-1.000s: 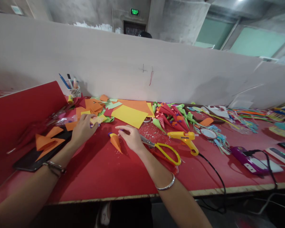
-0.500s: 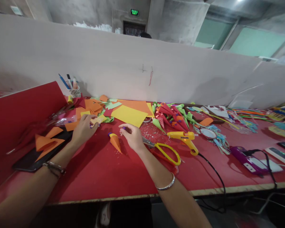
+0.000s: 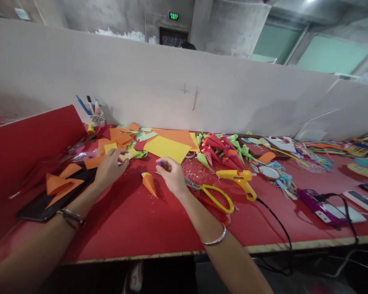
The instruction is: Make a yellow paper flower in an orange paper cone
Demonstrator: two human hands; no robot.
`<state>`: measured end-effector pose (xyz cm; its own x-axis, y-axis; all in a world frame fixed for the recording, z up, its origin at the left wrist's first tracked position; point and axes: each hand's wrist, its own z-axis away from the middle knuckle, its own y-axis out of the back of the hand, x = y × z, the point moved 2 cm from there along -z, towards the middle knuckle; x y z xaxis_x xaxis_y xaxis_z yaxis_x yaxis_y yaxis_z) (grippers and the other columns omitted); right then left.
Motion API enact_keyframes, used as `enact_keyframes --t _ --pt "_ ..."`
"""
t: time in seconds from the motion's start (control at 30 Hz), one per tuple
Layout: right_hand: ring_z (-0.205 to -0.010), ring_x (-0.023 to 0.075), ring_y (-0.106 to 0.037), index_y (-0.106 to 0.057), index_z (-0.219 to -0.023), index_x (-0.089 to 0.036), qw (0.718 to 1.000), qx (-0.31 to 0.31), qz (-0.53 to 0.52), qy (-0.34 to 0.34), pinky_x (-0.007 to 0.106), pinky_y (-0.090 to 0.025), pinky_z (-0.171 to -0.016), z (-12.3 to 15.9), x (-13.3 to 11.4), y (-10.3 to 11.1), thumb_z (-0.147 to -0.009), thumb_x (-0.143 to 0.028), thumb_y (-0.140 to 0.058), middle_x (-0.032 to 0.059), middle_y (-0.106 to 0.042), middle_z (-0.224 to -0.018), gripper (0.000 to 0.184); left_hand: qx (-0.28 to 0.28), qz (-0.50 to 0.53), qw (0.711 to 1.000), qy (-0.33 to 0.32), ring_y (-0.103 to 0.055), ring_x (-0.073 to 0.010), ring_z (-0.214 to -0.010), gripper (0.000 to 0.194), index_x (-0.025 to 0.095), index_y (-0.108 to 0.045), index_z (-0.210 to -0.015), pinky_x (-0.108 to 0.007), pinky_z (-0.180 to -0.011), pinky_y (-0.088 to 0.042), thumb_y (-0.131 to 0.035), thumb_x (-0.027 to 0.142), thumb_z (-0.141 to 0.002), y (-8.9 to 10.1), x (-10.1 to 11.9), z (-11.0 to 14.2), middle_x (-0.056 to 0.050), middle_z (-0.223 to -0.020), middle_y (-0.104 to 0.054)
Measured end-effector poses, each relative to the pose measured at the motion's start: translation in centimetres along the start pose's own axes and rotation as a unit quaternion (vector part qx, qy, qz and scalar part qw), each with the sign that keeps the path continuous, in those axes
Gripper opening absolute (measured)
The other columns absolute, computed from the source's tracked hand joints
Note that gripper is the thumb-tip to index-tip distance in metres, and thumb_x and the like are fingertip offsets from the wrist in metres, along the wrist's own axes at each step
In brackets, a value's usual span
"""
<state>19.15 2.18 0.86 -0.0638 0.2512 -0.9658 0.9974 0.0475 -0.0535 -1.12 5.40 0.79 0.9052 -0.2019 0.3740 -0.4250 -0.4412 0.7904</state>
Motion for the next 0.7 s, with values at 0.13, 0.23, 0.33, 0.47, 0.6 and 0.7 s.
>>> enact_keyframes --t 0.13,0.23,0.33,0.47,0.6,0.7 --pt "-0.058 0.0111 -0.057 -0.058 -0.077 -0.017 0.998 -0.001 -0.057 -0.025 0.025 -0.047 -0.059 0.02 0.11 0.02 -0.073 -0.042 -0.053 0.0008 -0.061 -0.066 0.025 0.001 0.002 1.0 -0.007 -0.057 -0.0135 -0.07 0.024 0.019 -0.052 -0.098 -0.024 -0.06 -0.043 -0.042 0.029 -0.079 -0.1 0.06 0.09 -0.005 -0.101 -0.053" --pt "-0.046 0.0085 -0.049 -0.054 -0.066 -0.017 0.999 -0.009 -0.039 -0.028 0.022 -0.041 -0.047 0.14 0.08 0.11 -0.077 -0.046 -0.047 -0.0018 -0.053 -0.054 0.032 -0.001 0.006 1.0 -0.012 -0.057 -0.0132 -0.07 0.024 0.019 -0.053 -0.098 -0.023 -0.061 -0.043 -0.043 0.029 -0.079 -0.26 0.18 0.19 -0.005 -0.101 -0.053" --pt "-0.05 0.0083 -0.047 -0.053 -0.067 -0.018 1.0 0.002 -0.003 -0.008 0.021 -0.04 -0.05 0.15 0.07 0.15 -0.069 -0.04 -0.06 -0.004 -0.05 -0.057 0.023 -0.007 0.011 1.0 -0.013 -0.058 -0.0146 -0.073 0.025 0.019 -0.053 -0.099 -0.024 -0.061 -0.043 -0.042 0.03 -0.079 -0.38 0.35 0.23 -0.005 -0.102 -0.053" --pt "-0.053 0.0089 -0.048 -0.05 -0.068 -0.019 1.0 0.013 0.014 0.007 0.022 -0.04 -0.054 0.1 -0.09 0.1 -0.065 -0.038 -0.064 -0.0047 -0.05 -0.06 0.023 -0.019 0.023 1.0 -0.011 -0.058 -0.0142 -0.072 0.026 0.018 -0.054 -0.099 -0.025 -0.062 -0.044 -0.042 0.029 -0.079 -0.34 0.53 0.22 -0.006 -0.102 -0.054" --pt "-0.041 0.007 -0.04 -0.039 -0.051 -0.019 1.0 -0.001 0.005 -0.015 0.022 -0.035 -0.046 0.22 -0.23 0.08 -0.078 -0.049 -0.044 -0.0048 -0.043 -0.048 0.041 -0.029 0.033 0.999 -0.007 -0.056 -0.0127 -0.066 0.027 0.018 -0.053 -0.1 -0.024 -0.061 -0.043 -0.042 0.028 -0.078 -0.23 0.67 0.24 -0.004 -0.099 -0.055" --pt "-0.039 0.0065 -0.038 -0.038 -0.049 -0.019 1.0 -0.01 0.007 -0.012 0.021 -0.033 -0.044 0.3 -0.19 0.09 -0.079 -0.049 -0.042 -0.005 -0.042 -0.047 0.043 -0.034 0.037 0.999 -0.006 -0.055 -0.0125 -0.065 0.027 0.018 -0.053 -0.1 -0.024 -0.06 -0.043 -0.042 0.028 -0.077 -0.15 0.8 0.31 -0.004 -0.097 -0.056"
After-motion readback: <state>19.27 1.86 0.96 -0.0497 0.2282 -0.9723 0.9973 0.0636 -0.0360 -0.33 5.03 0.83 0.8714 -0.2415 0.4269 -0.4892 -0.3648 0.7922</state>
